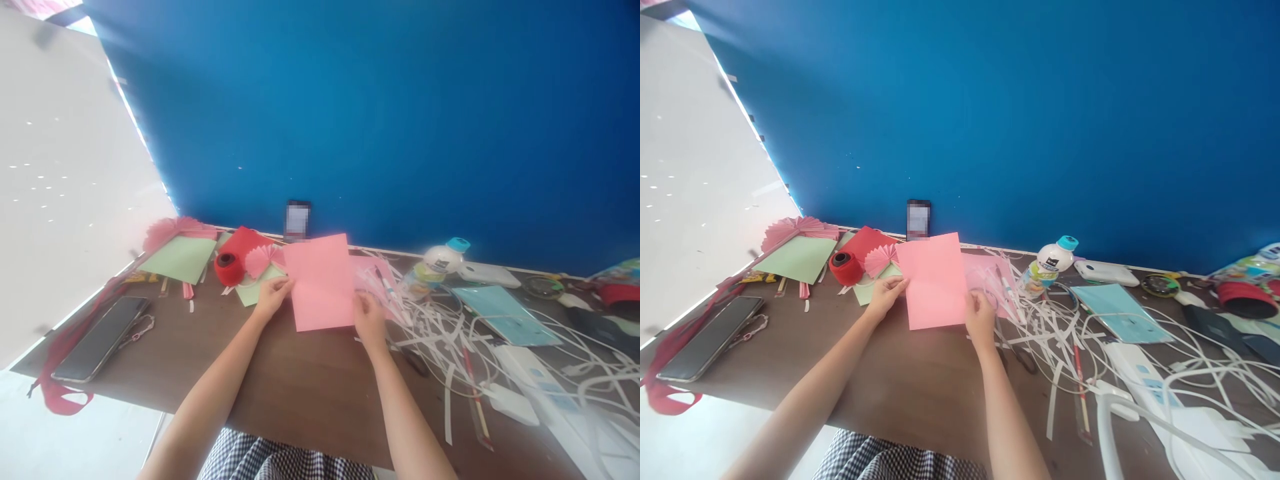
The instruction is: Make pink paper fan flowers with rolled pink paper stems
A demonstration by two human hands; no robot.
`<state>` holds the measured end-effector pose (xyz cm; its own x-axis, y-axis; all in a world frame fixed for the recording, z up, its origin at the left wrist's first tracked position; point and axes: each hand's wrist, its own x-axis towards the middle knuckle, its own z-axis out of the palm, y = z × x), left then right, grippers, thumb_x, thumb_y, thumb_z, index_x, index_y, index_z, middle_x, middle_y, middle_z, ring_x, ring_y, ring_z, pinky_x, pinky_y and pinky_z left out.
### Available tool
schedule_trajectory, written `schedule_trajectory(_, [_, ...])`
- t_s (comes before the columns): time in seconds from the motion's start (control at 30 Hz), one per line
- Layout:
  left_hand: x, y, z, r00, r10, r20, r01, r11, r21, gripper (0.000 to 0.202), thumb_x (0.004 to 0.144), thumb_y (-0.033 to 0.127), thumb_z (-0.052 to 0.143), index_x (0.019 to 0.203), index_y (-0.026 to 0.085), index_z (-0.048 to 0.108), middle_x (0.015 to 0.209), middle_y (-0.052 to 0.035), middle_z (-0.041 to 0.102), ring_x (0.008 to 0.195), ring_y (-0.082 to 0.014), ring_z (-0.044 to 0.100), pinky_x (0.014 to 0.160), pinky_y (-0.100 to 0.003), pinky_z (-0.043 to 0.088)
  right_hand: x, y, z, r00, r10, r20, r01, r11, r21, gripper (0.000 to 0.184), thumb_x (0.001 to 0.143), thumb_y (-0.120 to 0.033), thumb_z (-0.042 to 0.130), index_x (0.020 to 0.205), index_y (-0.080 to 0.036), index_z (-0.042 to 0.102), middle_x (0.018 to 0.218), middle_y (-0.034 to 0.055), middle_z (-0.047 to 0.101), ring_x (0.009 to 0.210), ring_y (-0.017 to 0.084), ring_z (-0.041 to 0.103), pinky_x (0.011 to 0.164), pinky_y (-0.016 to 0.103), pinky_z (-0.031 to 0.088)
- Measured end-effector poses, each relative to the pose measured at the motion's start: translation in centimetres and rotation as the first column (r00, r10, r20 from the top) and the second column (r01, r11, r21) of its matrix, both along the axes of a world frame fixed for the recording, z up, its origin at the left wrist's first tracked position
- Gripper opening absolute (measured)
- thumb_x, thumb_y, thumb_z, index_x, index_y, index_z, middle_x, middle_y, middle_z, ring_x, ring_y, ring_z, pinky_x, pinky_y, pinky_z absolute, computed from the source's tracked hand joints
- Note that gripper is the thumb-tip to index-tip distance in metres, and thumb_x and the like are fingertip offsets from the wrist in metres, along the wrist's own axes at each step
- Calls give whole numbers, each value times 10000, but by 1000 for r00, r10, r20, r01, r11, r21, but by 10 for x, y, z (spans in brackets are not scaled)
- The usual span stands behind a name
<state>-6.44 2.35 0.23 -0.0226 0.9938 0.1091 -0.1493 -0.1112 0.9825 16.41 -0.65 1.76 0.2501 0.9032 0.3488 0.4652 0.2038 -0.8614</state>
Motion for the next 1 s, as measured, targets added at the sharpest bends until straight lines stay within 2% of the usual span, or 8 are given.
schedule_trajectory(0.07, [0, 0, 1, 1000, -2, 28, 2, 1000, -9, 374, 639, 419, 631, 845, 108, 652, 774, -78, 671, 717, -196, 615, 670, -321, 500, 0, -1, 0, 999, -25, 20, 25, 1000, 12, 243, 747, -379, 457, 781, -165, 569, 815, 71, 619, 788, 200, 560, 744, 357, 435])
schedule_trajectory(0.2, [-2, 0, 4, 994, 58, 91, -53, 997, -53, 382, 621, 426, 645, 829, 106, 649, 727, -64, 669, 675, -176, 615, 645, -300, 504, 1, -2, 0, 998, 24, 65, -24, 1000, 3, 275, 751, -397, 459, 830, -168, 588, 862, 72, 624, 832, 207, 553, 735, 335, 430])
schedule_trajectory(0.3, [-3, 1, 6, 990, 103, 97, -96, 993, -73, 399, 600, 441, 657, 816, 106, 654, 710, -60, 667, 670, -176, 616, 642, -300, 507, 2, -2, 0, 995, 23, 100, -21, 999, -26, 286, 757, -412, 448, 784, -164, 587, 790, 63, 623, 761, 201, 554, 696, 324, 425])
schedule_trajectory(0.43, [-2, 1, 5, 990, 96, 104, -88, 993, -77, 411, 595, 444, 659, 827, 105, 653, 711, -63, 667, 683, -185, 620, 650, -310, 512, 1, -3, 1, 991, -10, 133, 10, 1000, 0, 278, 775, -394, 405, 772, -170, 569, 756, 52, 605, 722, 190, 541, 681, 313, 413])
schedule_trajectory(0.57, [-2, 2, 4, 983, 133, 125, -121, 988, -99, 411, 590, 438, 666, 835, 108, 648, 721, -66, 668, 694, -186, 625, 662, -312, 514, 0, -3, 2, 989, 58, 135, -53, 998, -43, 290, 798, -401, 363, 799, -185, 557, 655, 22, 569, 634, 180, 525, 643, 306, 413])
schedule_trajectory(0.7, [-4, 3, 4, 976, 168, 140, -154, 982, -110, 406, 581, 437, 674, 823, 113, 648, 713, -62, 666, 671, -177, 627, 666, -311, 516, -1, -4, 1, 987, 66, 147, -62, 998, -29, 273, 793, -404, 397, 757, -184, 555, 701, 29, 584, 652, 173, 524, 645, 292, 404])
schedule_trajectory(0.87, [-3, 0, 8, 979, 144, 143, -131, 987, -96, 393, 580, 435, 676, 806, 114, 652, 717, -55, 664, 671, -171, 621, 672, -309, 509, 0, -5, 3, 990, 61, 124, -61, 998, 0, 258, 793, -385, 404, 754, -180, 556, 724, 25, 586, 666, 163, 520, 642, 279, 401])
schedule_trajectory(1.0, [-5, -3, 10, 997, 38, 74, -33, 997, -73, 382, 588, 433, 670, 808, 121, 668, 715, -44, 660, 636, -147, 593, 603, -260, 479, 1, -6, 9, 997, 81, 15, -81, 997, -6, 278, 786, -410, 410, 810, -181, 567, 816, 46, 610, 775, 190, 540, 699, 298, 411])
